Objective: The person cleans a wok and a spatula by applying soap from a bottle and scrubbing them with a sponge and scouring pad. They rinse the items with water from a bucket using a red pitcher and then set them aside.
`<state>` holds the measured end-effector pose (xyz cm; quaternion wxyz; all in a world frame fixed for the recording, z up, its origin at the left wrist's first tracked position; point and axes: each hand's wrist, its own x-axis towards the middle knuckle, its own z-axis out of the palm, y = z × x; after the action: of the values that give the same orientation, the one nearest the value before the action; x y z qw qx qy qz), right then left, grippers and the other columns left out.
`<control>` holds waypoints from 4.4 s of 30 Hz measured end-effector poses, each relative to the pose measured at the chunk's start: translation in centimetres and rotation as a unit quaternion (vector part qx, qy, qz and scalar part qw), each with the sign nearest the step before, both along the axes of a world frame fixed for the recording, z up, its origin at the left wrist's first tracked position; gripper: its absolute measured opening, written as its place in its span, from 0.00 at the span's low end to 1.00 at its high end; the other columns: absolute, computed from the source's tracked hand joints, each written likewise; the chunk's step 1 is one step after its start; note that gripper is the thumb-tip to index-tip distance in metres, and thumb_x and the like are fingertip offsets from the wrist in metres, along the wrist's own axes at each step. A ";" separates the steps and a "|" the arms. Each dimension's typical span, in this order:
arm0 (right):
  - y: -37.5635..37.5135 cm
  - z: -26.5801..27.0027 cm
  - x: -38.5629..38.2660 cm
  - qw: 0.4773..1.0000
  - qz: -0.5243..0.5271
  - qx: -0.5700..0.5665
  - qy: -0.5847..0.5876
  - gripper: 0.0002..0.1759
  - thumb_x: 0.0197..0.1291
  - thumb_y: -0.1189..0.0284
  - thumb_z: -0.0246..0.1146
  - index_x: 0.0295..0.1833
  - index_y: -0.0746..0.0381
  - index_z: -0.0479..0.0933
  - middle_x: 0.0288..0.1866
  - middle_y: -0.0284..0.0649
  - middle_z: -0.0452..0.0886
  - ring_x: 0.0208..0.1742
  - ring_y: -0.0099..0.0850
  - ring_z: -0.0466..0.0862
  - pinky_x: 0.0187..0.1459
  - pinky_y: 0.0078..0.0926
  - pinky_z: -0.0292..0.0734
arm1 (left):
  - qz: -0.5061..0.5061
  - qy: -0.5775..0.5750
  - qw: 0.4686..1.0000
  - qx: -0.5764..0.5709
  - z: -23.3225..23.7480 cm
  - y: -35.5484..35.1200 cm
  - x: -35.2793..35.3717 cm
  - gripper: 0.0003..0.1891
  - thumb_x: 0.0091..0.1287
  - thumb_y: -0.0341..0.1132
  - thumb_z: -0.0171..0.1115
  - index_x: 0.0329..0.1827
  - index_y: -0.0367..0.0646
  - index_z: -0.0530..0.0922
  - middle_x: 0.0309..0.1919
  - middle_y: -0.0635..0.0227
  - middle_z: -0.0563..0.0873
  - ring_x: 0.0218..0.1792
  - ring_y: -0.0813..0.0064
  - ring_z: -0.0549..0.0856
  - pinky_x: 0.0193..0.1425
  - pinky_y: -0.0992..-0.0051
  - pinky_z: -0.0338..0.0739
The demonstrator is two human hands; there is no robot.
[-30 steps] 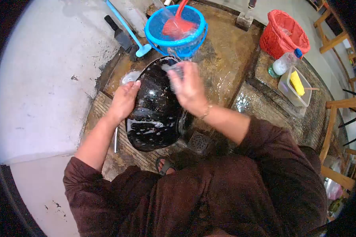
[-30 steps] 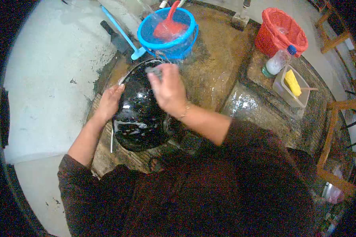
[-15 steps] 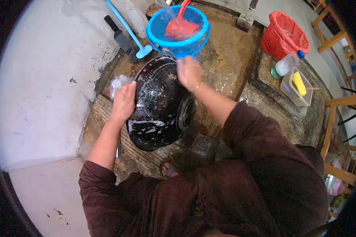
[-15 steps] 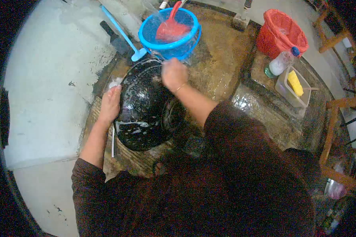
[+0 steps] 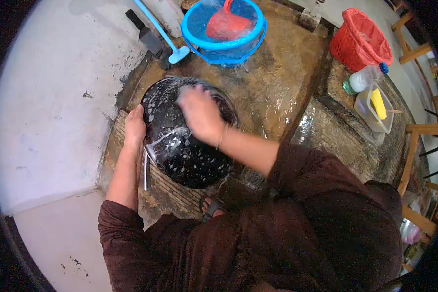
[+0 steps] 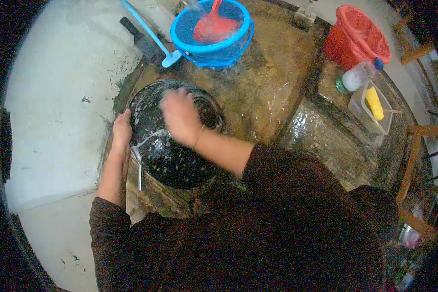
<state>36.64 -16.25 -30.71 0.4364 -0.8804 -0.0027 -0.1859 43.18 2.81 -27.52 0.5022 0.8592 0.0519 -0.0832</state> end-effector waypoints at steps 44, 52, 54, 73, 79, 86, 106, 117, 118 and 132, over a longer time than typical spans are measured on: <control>-2.8 2.5 5.4 0.960 -0.001 -0.246 -0.135 0.08 0.43 0.73 0.57 0.30 0.63 0.79 0.31 0.49 0.78 0.32 0.46 0.79 0.33 0.43 0.75 | -0.189 -0.127 0.960 0.160 3.0 -4.2 -3.2 0.20 0.72 0.42 0.45 0.30 0.33 0.71 0.23 0.53 0.75 0.27 0.64 0.75 0.36 0.66 0.68; -3.0 1.4 5.4 0.984 0.030 -0.171 -0.039 0.14 0.56 0.69 0.53 0.37 0.66 0.80 0.45 0.51 0.79 0.46 0.45 0.79 0.47 0.45 0.74 | -0.186 -0.076 0.979 0.028 2.7 -3.2 -3.2 0.16 0.72 0.39 0.49 0.31 0.36 0.74 0.23 0.77 0.74 0.28 0.88 0.69 0.32 0.79 0.67; -1.3 0.3 5.2 0.988 -0.014 -0.097 -0.118 0.16 0.61 0.67 0.50 0.42 0.70 0.75 0.54 0.54 0.72 0.57 0.48 0.71 0.56 0.50 0.66 | -0.180 -0.066 0.981 0.021 2.5 -3.0 -3.1 0.16 0.73 0.39 0.48 0.30 0.36 0.75 0.23 0.79 0.75 0.28 0.88 0.69 0.32 0.80 0.67; -10.0 -12.8 8.9 0.988 0.085 0.005 0.129 0.20 0.66 0.61 0.48 0.50 0.64 0.76 0.45 0.52 0.81 0.46 0.45 0.80 0.50 0.40 0.72 | 0.015 0.050 0.985 -0.162 -1.3 0.8 0.1 0.12 0.70 0.39 0.52 0.35 0.40 0.77 0.29 0.74 0.82 0.28 0.84 0.77 0.34 0.80 0.72; -8.6 -22.9 -2.0 0.942 -0.014 0.170 0.290 0.21 0.66 0.62 0.49 0.54 0.66 0.74 0.50 0.50 0.79 0.52 0.42 0.78 0.53 0.35 0.70 | 0.193 0.181 0.951 -0.161 1.6 -0.8 1.4 0.13 0.68 0.40 0.50 0.35 0.42 0.79 0.25 0.64 0.84 0.21 0.69 0.81 0.29 0.69 0.75; -0.7 0.3 -2.1 0.991 0.112 0.012 -0.066 0.22 0.63 0.69 0.53 0.58 0.71 0.67 0.63 0.58 0.66 0.67 0.53 0.64 0.68 0.46 0.55 | 0.139 0.173 0.969 -0.106 -0.7 0.2 5.1 0.14 0.67 0.40 0.52 0.34 0.40 0.80 0.28 0.63 0.84 0.24 0.71 0.80 0.34 0.70 0.73; -2.1 -5.4 -8.9 0.993 0.106 0.031 0.050 0.21 0.61 0.73 0.51 0.58 0.74 0.67 0.64 0.58 0.64 0.66 0.51 0.63 0.69 0.43 0.53 | 0.230 0.241 0.920 -0.206 -4.4 6.4 2.4 0.15 0.67 0.40 0.48 0.38 0.36 0.77 0.29 0.58 0.84 0.27 0.62 0.81 0.39 0.64 0.74; 1.0 -2.0 -11.1 0.984 0.173 0.009 0.032 0.28 0.55 0.78 0.55 0.63 0.70 0.61 0.69 0.54 0.57 0.73 0.56 0.50 0.71 0.46 0.47 | 0.204 0.143 0.964 -0.098 -2.6 4.6 0.9 0.16 0.70 0.40 0.46 0.42 0.37 0.78 0.32 0.59 0.84 0.30 0.65 0.82 0.42 0.67 0.75; 0.3 -4.0 -11.0 0.993 0.107 -0.018 0.048 0.27 0.56 0.76 0.56 0.62 0.70 0.64 0.67 0.54 0.61 0.71 0.53 0.55 0.70 0.44 0.50 | 0.196 0.131 0.968 -0.085 -3.1 5.1 1.2 0.16 0.70 0.40 0.46 0.41 0.37 0.78 0.32 0.59 0.84 0.30 0.65 0.82 0.42 0.67 0.75; -1.3 -8.1 -4.7 0.992 -0.054 0.111 0.013 0.16 0.62 0.69 0.54 0.54 0.64 0.73 0.54 0.53 0.75 0.56 0.47 0.74 0.58 0.38 0.68 | 0.161 0.125 0.971 -0.125 -6.7 7.7 2.0 0.18 0.70 0.43 0.47 0.40 0.35 0.79 0.32 0.63 0.83 0.33 0.73 0.78 0.42 0.74 0.71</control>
<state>31.91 -17.59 -38.81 0.5210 -0.8275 0.0716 -0.1967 45.19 10.55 -34.24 0.6020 0.7526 0.2413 -0.1139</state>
